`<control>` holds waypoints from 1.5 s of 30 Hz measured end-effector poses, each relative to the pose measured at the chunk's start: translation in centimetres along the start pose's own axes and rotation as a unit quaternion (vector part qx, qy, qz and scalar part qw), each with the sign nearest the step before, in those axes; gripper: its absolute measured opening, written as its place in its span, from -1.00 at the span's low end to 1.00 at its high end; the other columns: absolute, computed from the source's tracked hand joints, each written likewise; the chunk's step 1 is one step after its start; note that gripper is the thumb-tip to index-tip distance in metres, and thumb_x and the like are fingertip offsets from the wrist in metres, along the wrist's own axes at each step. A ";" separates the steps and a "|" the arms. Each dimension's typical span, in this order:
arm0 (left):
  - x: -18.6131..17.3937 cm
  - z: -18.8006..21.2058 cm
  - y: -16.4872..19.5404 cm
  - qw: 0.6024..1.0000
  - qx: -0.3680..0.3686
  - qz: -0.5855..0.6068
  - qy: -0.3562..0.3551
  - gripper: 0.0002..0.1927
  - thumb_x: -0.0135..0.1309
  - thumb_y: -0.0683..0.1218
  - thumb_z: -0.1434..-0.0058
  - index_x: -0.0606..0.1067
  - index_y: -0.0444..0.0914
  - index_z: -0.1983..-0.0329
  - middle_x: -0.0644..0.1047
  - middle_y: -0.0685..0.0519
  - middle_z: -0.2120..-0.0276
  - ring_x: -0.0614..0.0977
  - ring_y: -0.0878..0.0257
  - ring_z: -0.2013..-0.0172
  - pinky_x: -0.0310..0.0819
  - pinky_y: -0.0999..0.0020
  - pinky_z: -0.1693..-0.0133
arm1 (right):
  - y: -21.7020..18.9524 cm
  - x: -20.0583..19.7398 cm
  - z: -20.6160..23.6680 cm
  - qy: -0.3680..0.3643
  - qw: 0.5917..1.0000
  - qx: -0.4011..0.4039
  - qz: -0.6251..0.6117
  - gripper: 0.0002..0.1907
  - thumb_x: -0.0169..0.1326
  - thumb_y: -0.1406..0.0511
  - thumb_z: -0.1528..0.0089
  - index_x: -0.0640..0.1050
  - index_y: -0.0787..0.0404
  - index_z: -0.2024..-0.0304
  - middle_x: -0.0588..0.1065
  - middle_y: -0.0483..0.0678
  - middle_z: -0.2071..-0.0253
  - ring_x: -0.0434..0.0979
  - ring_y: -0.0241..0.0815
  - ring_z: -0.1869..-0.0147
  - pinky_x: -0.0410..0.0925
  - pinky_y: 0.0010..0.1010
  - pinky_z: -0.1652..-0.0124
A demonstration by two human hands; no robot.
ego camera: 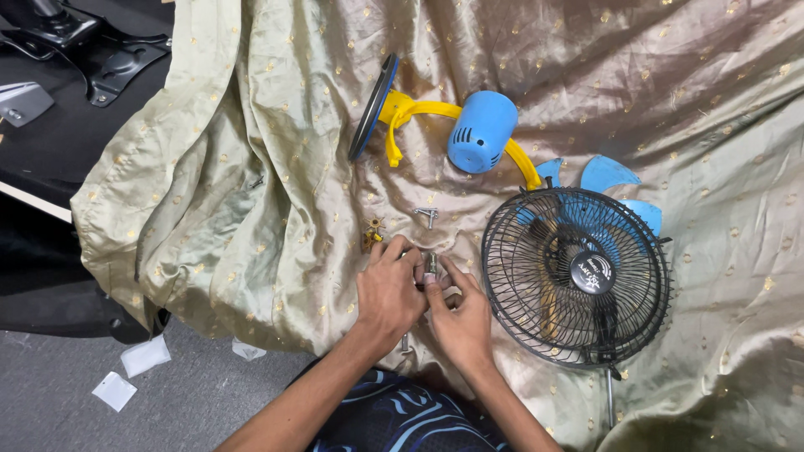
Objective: The person brushes dust off the blue fan blades with a brush, then removes the blade assembly from the fan motor. They separate the motor housing halves, take out internal coils and small screws, and handle the motor parts on their lap.
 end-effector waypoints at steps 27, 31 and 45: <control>0.6 1.0 -0.6 0.998 0.064 0.006 0.021 -0.84 0.16 -0.20 -0.08 0.41 -0.22 0.54 0.45 0.05 0.21 0.49 -0.02 0.12 0.49 -0.02 0.32 | -2.9 -0.4 0.2 0.036 0.969 -0.024 0.244 -0.71 0.16 0.16 -0.18 0.71 0.15 0.15 0.61 0.09 0.31 0.62 0.17 0.35 0.43 -0.10 0.25; 0.3 1.0 -0.6 0.998 0.056 0.002 0.008 -0.85 0.17 -0.20 -0.04 0.42 -0.23 0.53 0.45 0.01 0.17 0.48 -0.05 0.08 0.49 -0.05 0.31 | -3.4 -0.3 0.1 0.040 0.963 -0.055 0.260 -0.72 0.21 0.16 -0.11 0.73 0.16 0.24 0.63 0.06 0.33 0.62 0.16 0.35 0.45 -0.12 0.27; 0.1 0.7 -1.0 0.996 0.076 0.016 0.039 -0.81 0.23 -0.17 -0.09 0.42 -0.19 0.32 0.45 0.03 0.16 0.48 -0.06 0.08 0.46 -0.07 0.27 | -1.2 0.3 0.1 -0.007 0.986 0.014 0.167 -0.45 0.21 0.16 -0.18 0.51 0.14 -0.21 0.58 0.03 0.44 0.55 -0.17 0.48 0.40 -0.35 0.35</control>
Point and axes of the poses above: each hand's wrist, its own z-axis away from the middle knuckle, its own x-axis out of the palm, y = z × x, the point moved 1 cm from there along -z, towards the middle knuckle
